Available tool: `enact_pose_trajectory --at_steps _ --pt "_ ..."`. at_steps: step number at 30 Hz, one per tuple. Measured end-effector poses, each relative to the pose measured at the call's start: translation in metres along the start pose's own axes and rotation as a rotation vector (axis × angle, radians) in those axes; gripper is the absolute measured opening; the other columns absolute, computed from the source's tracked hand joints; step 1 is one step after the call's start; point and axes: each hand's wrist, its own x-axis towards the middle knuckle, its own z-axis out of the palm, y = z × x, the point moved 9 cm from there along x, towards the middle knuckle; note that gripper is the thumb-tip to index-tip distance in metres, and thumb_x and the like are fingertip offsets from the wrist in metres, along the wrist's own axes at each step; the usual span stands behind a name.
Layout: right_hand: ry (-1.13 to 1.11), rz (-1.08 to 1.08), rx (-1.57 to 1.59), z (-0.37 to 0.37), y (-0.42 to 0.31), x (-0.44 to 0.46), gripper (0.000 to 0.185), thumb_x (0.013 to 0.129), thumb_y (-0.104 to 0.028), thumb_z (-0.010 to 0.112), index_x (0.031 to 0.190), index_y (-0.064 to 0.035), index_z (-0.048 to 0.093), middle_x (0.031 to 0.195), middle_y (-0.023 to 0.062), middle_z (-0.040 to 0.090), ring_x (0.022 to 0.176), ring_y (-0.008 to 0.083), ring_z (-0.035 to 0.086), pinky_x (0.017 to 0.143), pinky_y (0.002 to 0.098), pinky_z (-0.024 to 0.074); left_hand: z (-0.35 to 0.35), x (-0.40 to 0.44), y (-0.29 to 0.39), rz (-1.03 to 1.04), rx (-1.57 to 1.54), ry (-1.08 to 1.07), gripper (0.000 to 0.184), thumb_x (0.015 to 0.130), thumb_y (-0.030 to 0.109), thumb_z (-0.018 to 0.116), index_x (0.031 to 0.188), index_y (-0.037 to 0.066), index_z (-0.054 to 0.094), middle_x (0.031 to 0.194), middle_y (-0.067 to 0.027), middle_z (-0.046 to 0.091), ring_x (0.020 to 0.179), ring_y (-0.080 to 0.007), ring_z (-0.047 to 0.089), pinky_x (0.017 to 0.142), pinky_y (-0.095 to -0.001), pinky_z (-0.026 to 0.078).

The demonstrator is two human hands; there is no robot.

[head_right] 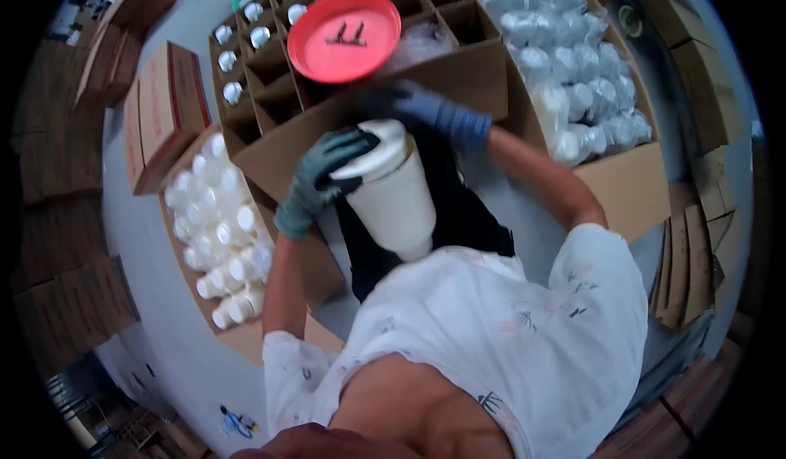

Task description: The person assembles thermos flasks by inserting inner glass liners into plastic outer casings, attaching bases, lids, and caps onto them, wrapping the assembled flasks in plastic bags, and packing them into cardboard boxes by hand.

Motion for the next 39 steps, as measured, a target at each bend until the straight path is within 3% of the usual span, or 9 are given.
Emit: enact_pose_trajectory --at_steps 4,6,10,15,21,25,29,36,39 --pt "-0.123 -0.135 -0.401 0.048 -0.015 -0.005 0.034 0.094 -0.025 0.056 0.119 -0.0033 0.059 0.11 0.0153 0.061 0.102 0.0278 0.059 0.092 0.0347 0.0465 0.015 -0.017 -0.028 0.002 -0.03 -0.023 0.058 0.072 0.027 0.074 0.124 0.005 0.06 0.129 -0.0196 0.055 0.121 -0.0387 0.05 0.106 -0.0468 0.036" --pt "-0.03 -0.241 -0.442 0.046 -0.011 -0.011 0.036 0.093 -0.039 0.056 0.104 -0.0062 0.065 0.1 0.0159 0.065 0.093 0.0297 0.062 0.087 0.0374 0.0478 0.023 -0.019 -0.029 -0.017 0.03 -0.057 0.063 0.068 0.028 0.078 0.124 0.007 0.059 0.129 -0.0194 0.054 0.122 -0.0386 0.048 0.106 -0.0482 0.036" --pt "-0.044 -0.13 -0.425 0.055 0.009 -0.018 0.04 0.091 -0.038 0.06 0.113 -0.004 0.064 0.104 0.0158 0.065 0.095 0.027 0.062 0.087 0.0387 0.0487 0.038 -0.02 0.013 0.004 0.265 -0.117 0.069 0.068 0.042 0.077 0.123 0.006 0.057 0.123 -0.0187 0.053 0.119 -0.0389 0.047 0.107 -0.0549 0.029" --pt "-0.326 -0.158 -0.351 0.076 0.015 -0.019 0.033 0.095 -0.027 0.055 0.115 -0.0026 0.062 0.113 0.0152 0.063 0.105 0.0265 0.06 0.093 0.0367 0.0467 0.056 -0.033 0.032 -0.162 0.392 -0.028 0.063 0.07 0.035 0.078 0.124 0.01 0.058 0.125 -0.0166 0.053 0.12 -0.0357 0.048 0.109 -0.053 0.028" --pt "-0.053 -0.242 -0.539 0.058 -0.009 -0.033 0.033 0.096 -0.027 0.052 0.116 -0.0024 0.062 0.108 0.0149 0.066 0.101 0.0251 0.062 0.093 0.0359 0.047 0.039 -0.035 0.009 -0.153 0.089 0.059 0.058 0.07 0.03 0.077 0.122 0.009 0.063 0.13 -0.0147 0.055 0.124 -0.0343 0.047 0.106 -0.0468 0.034" --pt "-0.01 -0.168 -0.267 0.046 0.003 -0.037 0.033 0.095 -0.025 0.053 0.116 -0.0013 0.062 0.106 0.0141 0.065 0.102 0.0241 0.062 0.092 0.0333 0.0466 0.026 -0.032 -0.008 -0.241 -0.297 0.158 0.053 0.074 0.029 0.075 0.122 0.008 0.063 0.128 -0.0148 0.058 0.123 -0.0352 0.05 0.105 -0.0446 0.037" --pt "0.113 -0.376 -0.334 0.049 -0.04 -0.054 0.029 0.091 -0.022 0.058 0.11 -0.0002 0.063 0.111 0.0177 0.062 0.103 0.0308 0.059 0.093 0.0384 0.0463 0.02 -0.026 0.016 0.004 0.087 0.161 0.056 0.075 0.029 0.074 0.124 0.006 0.061 0.13 -0.0153 0.057 0.125 -0.0371 0.048 0.106 -0.0459 0.036" --pt "-0.048 -0.517 -0.597 0.071 -0.051 -0.069 0.038 0.089 -0.022 0.06 0.121 -0.0018 0.055 0.118 0.0204 0.055 0.112 0.0355 0.053 0.098 0.0421 0.0436 0.021 -0.039 0.023 0.059 -0.029 -0.015 0.061 0.075 0.032 0.074 0.128 0.006 0.058 0.136 -0.0164 0.052 0.131 -0.0386 0.041 0.111 -0.0477 0.031" --pt "-0.08 -0.522 -0.707 0.079 -0.061 -0.081 0.057 0.083 -0.031 0.068 0.131 -0.0066 0.048 0.132 0.0218 0.046 0.121 0.0376 0.047 0.103 0.0438 0.0392 0.023 -0.04 0.045 0.116 0.12 -0.053 0.064 0.073 0.039 0.075 0.126 0.008 0.059 0.137 -0.0157 0.05 0.134 -0.0376 0.039 0.112 -0.0503 0.028"
